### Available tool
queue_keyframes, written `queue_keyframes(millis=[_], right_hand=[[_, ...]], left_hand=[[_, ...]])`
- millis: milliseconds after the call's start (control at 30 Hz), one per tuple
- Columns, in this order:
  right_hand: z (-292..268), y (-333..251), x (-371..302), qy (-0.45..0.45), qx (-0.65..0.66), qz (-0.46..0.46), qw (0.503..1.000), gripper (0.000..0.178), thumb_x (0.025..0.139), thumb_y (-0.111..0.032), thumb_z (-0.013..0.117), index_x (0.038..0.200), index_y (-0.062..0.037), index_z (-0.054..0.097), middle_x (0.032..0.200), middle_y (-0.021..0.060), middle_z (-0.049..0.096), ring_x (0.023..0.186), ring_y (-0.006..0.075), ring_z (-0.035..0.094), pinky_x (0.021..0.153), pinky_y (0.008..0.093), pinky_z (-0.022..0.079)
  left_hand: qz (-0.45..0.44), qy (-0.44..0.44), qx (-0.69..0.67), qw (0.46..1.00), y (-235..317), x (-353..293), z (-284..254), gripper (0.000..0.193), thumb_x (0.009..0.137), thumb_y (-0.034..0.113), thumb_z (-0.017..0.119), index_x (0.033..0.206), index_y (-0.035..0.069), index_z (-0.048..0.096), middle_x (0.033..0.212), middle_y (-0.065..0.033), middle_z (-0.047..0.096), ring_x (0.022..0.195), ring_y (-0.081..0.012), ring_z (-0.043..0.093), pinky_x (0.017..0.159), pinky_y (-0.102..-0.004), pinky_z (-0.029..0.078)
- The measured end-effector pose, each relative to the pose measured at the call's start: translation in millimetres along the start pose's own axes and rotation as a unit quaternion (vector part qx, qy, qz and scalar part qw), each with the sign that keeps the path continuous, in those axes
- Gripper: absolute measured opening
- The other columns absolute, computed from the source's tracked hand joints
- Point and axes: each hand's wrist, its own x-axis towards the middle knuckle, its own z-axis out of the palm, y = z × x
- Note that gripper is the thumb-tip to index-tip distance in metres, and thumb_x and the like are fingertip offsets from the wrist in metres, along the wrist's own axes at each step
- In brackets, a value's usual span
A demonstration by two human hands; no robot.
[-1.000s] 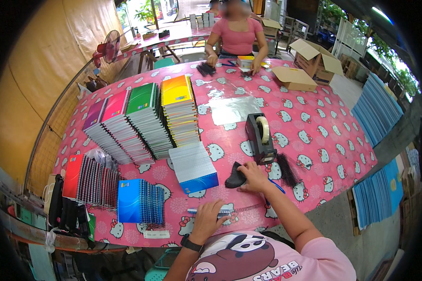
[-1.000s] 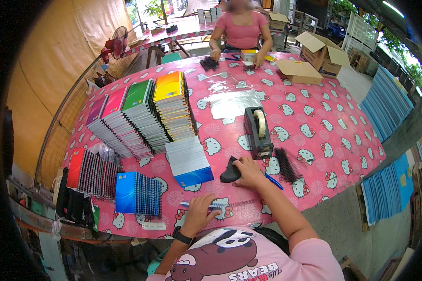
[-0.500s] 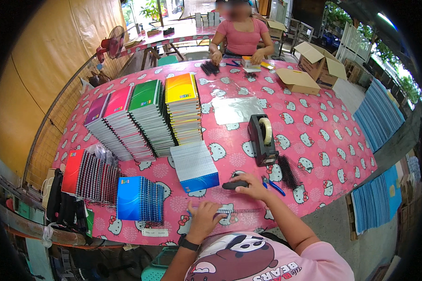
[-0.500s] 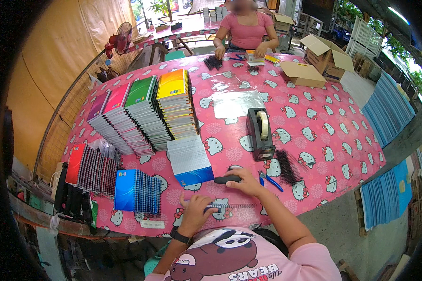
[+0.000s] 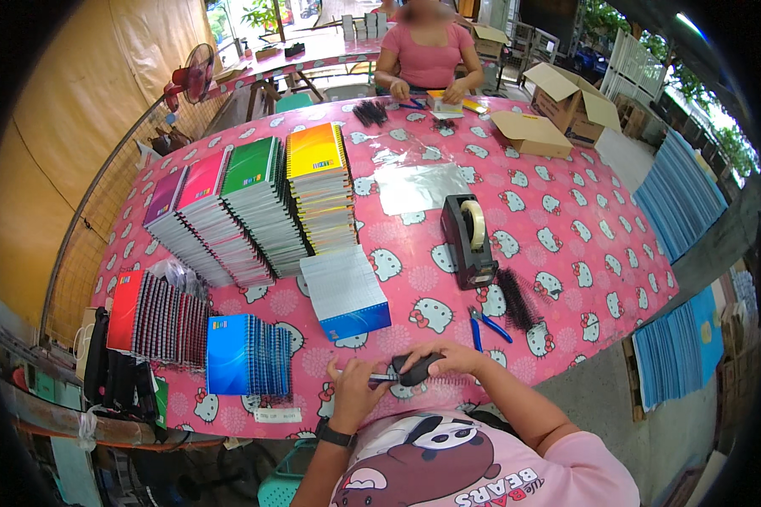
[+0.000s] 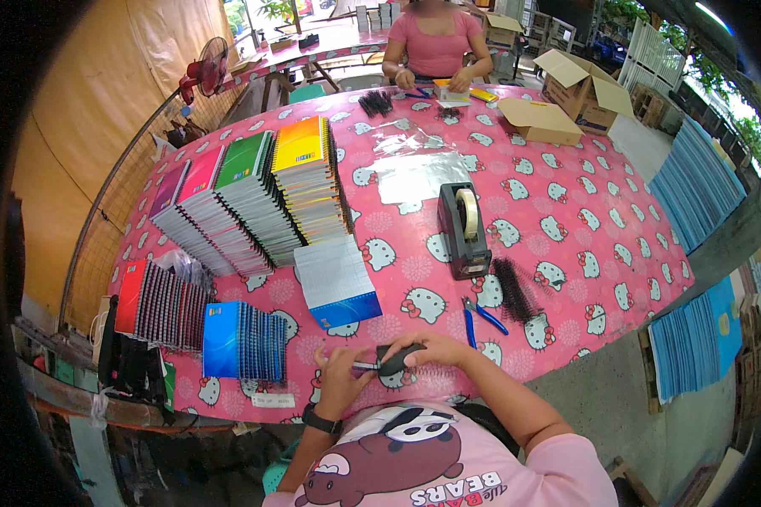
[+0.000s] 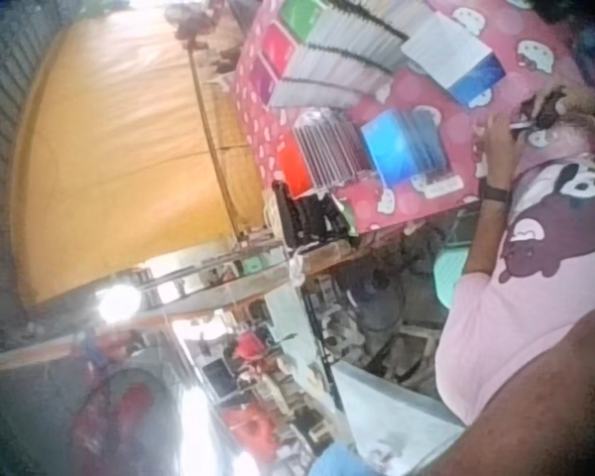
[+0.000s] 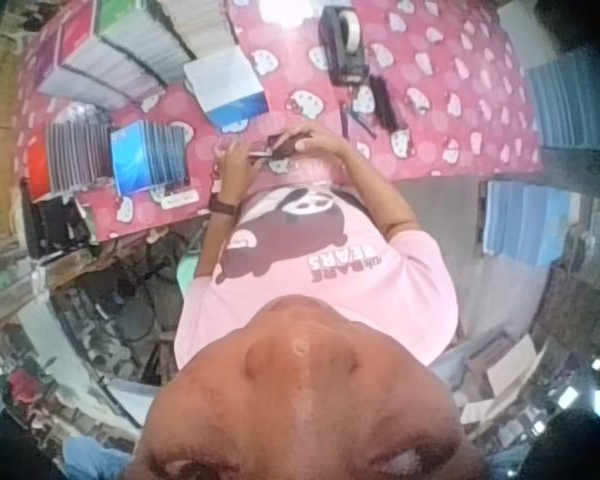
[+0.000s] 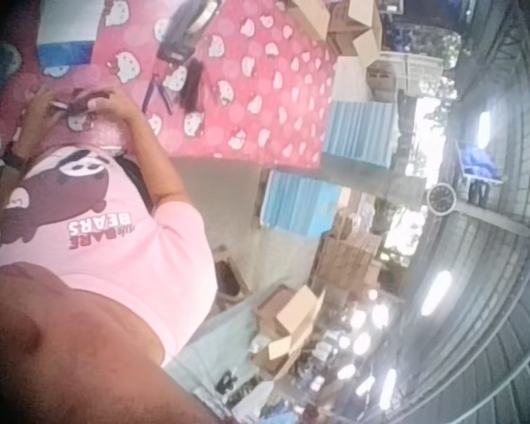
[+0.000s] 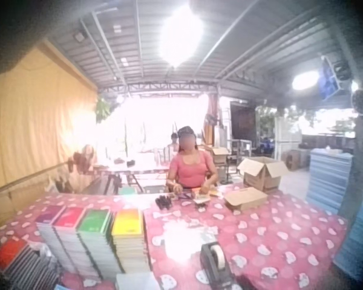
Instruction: The person assembles notebooks by aligning paper stacks, applying a plastic spiral spine, and securing it with tape.
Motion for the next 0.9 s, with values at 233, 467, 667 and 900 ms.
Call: queue_keyframes(millis=[233, 467, 667, 900], right_hand=[[0, 7, 6, -0.062, -0.011, 0.055, 0.997, 0.047, 0.073, -0.040, 0.071, 0.104, -0.0057, 0.065, 0.110, 0.0151, 0.058, 0.105, 0.0270, 0.052, 0.093, 0.0372, 0.038], [2, -2, 15, 0.001, -0.095, 0.087, 0.992, 0.040, 0.077, -0.035, 0.068, 0.105, -0.0063, 0.064, 0.105, 0.0093, 0.061, 0.101, 0.0188, 0.053, 0.088, 0.0329, 0.040], [16, 13, 17, -0.002, -0.174, 0.102, 0.979, 0.047, 0.074, -0.035, 0.070, 0.113, -0.0092, 0.062, 0.114, 0.0138, 0.056, 0.109, 0.0268, 0.050, 0.095, 0.0370, 0.037], [19, 7, 24, 0.033, -0.139, 0.053, 0.988, 0.044, 0.074, -0.037, 0.070, 0.106, -0.0071, 0.064, 0.113, 0.0129, 0.057, 0.108, 0.0243, 0.051, 0.093, 0.0361, 0.039]], left_hand=[[-0.016, -0.014, -0.007, 1.000, -6, -5, 3, 0.067, 0.061, 0.026, 0.080, 0.120, 0.013, 0.050, 0.089, -0.0024, 0.059, 0.086, -0.0206, 0.055, 0.094, -0.0517, 0.024], [-0.135, 0.216, -0.253, 0.933, 4, 5, -14, 0.068, 0.063, 0.004, 0.078, 0.122, 0.004, 0.045, 0.100, -0.0089, 0.059, 0.097, -0.0206, 0.056, 0.095, -0.0410, 0.039], [-0.281, 0.052, -0.590, 0.755, -46, -26, 13, 0.044, 0.071, -0.010, 0.068, 0.110, 0.002, 0.051, 0.097, -0.0078, 0.059, 0.088, -0.0149, 0.058, 0.078, -0.0272, 0.050], [-0.262, 0.073, -0.614, 0.741, -55, -29, 26, 0.030, 0.075, -0.008, 0.066, 0.100, 0.002, 0.055, 0.096, -0.0065, 0.060, 0.087, -0.0140, 0.057, 0.077, -0.0263, 0.048]])
